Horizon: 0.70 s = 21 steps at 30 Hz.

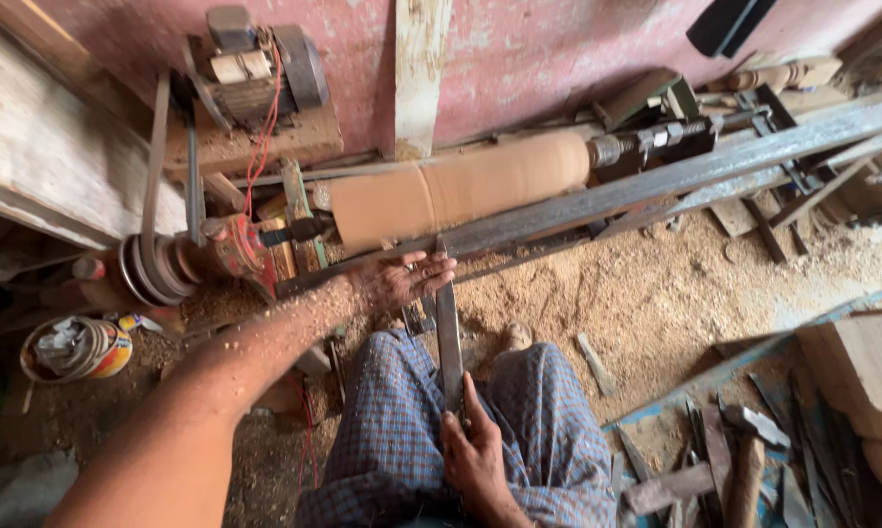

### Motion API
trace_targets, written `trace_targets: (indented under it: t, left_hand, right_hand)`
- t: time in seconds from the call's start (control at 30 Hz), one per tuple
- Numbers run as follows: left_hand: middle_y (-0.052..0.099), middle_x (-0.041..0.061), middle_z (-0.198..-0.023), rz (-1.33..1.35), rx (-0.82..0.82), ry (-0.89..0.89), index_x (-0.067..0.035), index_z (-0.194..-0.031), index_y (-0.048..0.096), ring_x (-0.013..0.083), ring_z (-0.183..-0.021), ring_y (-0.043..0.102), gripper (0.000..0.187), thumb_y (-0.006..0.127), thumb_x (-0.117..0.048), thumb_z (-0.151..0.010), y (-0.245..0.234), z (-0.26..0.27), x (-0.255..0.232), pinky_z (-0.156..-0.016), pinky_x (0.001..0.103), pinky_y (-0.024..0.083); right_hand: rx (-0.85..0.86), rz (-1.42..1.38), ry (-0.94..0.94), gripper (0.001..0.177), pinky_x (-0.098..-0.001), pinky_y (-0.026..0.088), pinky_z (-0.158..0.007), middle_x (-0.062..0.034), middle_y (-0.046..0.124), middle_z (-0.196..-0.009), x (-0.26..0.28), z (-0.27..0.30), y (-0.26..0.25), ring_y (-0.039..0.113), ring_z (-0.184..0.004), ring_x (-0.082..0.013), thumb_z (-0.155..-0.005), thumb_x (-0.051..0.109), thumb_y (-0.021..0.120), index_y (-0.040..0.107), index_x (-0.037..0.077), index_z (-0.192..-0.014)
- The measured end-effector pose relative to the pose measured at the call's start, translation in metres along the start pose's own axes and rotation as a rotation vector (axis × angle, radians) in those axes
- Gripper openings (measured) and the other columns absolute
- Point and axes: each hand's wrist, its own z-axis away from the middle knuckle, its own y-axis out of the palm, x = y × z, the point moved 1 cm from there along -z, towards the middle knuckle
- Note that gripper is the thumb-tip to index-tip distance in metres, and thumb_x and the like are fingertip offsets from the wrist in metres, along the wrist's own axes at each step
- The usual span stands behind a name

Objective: The person operates a wood lathe to shape a cylindrical wooden blank. Using a chisel, they smooth and refine the rotating wood, creating a tapered profile and removing shavings.

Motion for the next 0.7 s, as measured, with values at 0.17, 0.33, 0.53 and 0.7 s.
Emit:
trace_targets:
  t: [0.17,0.33,0.53,0.7]
  left_hand:
    - [0.03,0.013,-0.164,-0.574,0.01,0.014,0.0,-0.157,0.018,0.018,-0.153,0.028,0.061,0.045,-0.018,-0.106,0.022,-0.003,0.0,-0.127,0.035,0.022]
    - [0.023,0.009,-0.169,-0.792,0.248,0.027,-0.002,-0.159,0.017,0.015,-0.156,0.019,0.058,0.03,-0.028,-0.109,0.028,-0.008,-0.002,-0.128,0.03,0.021]
    - [0.015,0.005,-0.17,-0.149,0.253,0.02,-0.009,-0.161,0.008,0.0156,-0.154,0.014,0.071,0.039,-0.019,-0.098,0.001,-0.011,0.004,-0.127,0.035,0.015]
    - [0.015,0.008,-0.171,-0.448,0.327,0.049,-0.008,-0.162,0.006,0.0152,-0.156,0.016,0.067,0.033,-0.023,-0.102,-0.007,-0.013,0.006,-0.128,0.036,0.014]
  right_hand:
    - [0.005,0.004,-0.001,0.073,-0.024,0.031,-0.037,0.0035,0.045,-0.058,0.0,-0.004,-0.001,0.037,-0.043,-0.0059,-0.098,0.005,0.057,0.027,0.023,-0.163]
    - [-0.007,-0.092,0.057,0.075,-0.0261,0.032,-0.034,0.0021,0.048,-0.058,0.007,-0.011,0.0,0.038,-0.04,-0.008,-0.096,0.004,0.057,0.028,0.024,-0.161]
    - [-0.001,-0.023,0.104,0.074,-0.0251,0.031,-0.034,-0.0004,0.047,-0.056,0.018,-0.01,-0.013,0.038,-0.039,-0.0085,-0.097,0.005,0.057,0.028,0.024,-0.162]
    - [0.024,-0.041,0.119,0.075,-0.0248,0.03,-0.034,-0.0001,0.049,-0.057,0.027,-0.01,-0.015,0.037,-0.039,-0.0077,-0.097,0.005,0.057,0.027,0.025,-0.162]
